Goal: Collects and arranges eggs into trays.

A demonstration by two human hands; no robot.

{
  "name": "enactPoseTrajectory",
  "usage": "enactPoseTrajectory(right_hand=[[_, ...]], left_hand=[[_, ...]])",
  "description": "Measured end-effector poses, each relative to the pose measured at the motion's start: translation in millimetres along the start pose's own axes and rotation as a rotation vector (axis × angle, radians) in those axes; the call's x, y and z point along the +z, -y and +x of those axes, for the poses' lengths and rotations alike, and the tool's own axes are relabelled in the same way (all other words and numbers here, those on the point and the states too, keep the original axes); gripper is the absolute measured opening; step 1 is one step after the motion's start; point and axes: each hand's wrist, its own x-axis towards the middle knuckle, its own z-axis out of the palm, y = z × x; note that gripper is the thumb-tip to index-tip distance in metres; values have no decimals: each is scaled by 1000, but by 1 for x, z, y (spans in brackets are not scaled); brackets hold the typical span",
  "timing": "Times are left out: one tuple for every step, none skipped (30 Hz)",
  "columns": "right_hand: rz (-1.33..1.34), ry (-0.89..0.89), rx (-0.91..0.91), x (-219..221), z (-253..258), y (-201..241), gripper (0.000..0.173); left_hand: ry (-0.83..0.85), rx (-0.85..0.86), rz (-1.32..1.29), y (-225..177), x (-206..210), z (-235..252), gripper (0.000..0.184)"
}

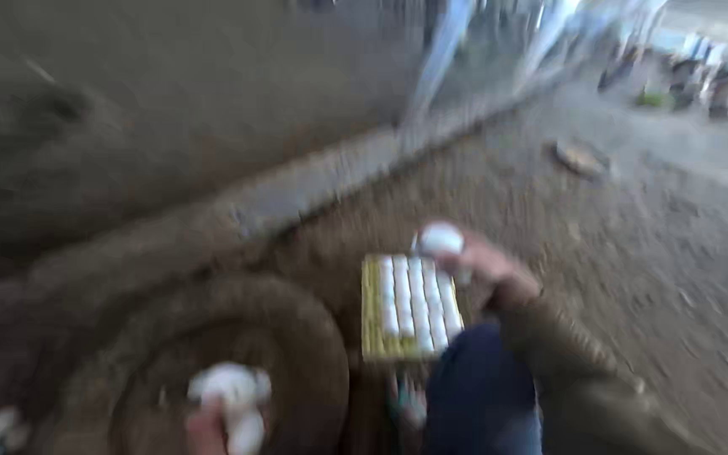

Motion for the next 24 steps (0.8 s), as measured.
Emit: enactPoseTrajectory(right_hand=[[-88,-41,50,-17,-9,-12,66],[-198,-80,96,-31,-18,-25,58],[-312,-100,164,-42,-28,-39,54],[-399,-102,258,-50,-40,-57,54],[-468,-91,346,-54,-51,-81,53],[-532,-66,435,-54,-64,-109,53],[-576,-25,539,-49,-76,-134,53],[-603,27,646,-42,-89,-157,55],[-622,76,726,-31,-102,-179,57],[-637,116,778,-21,-113,-198,58],[-648,153,811,-9,-120,-212,61],[-665,184,803,4,-124,-225,62],[-689,203,782,20,-124,-233,62],[-721,219,753,37,-121,-238,63],[-752,238,724,54,-116,-239,64],[-778,254,693,69,-109,-239,64],[-801,276,665,83,-104,-238,63],[-834,302,632,96,-100,-237,62],[-862,324,609,106,-95,-236,61],[-892,346,603,115,-92,-234,60],[-909,354,604,123,-89,-231,58],[-919,348,598,128,-88,-231,57],[-918,337,596,132,-88,-230,56],[-918,346,610,133,-86,-230,55]], left_hand=[[-61,-61,62,4,-2,11,51],[-79,-135,91,9,-6,23,61],[-58,-191,108,12,-9,32,64],[-27,-231,120,15,-13,38,66],[-2,-259,129,17,-15,43,68],[19,-280,132,20,-16,48,69],[38,-292,148,23,-16,54,70],[52,-304,181,28,-16,59,72],[68,-314,221,33,-15,66,75],[80,-322,264,38,-13,73,76],[83,-327,317,44,-10,80,76],[81,-327,381,50,-8,85,74],[75,-330,445,56,-5,89,68],[63,-334,502,62,-2,92,60],[51,-336,544,68,0,95,53],[45,-349,584,73,1,98,44],[38,-367,621,79,1,101,39],[34,-384,655,83,1,104,36],[29,-399,679,86,0,106,35],[30,-408,698,88,-1,107,34],[33,-410,711,89,-3,108,33],[34,-410,722,90,-3,109,33],[36,-404,726,90,-3,110,32],[43,-398,732,90,-4,110,30]])
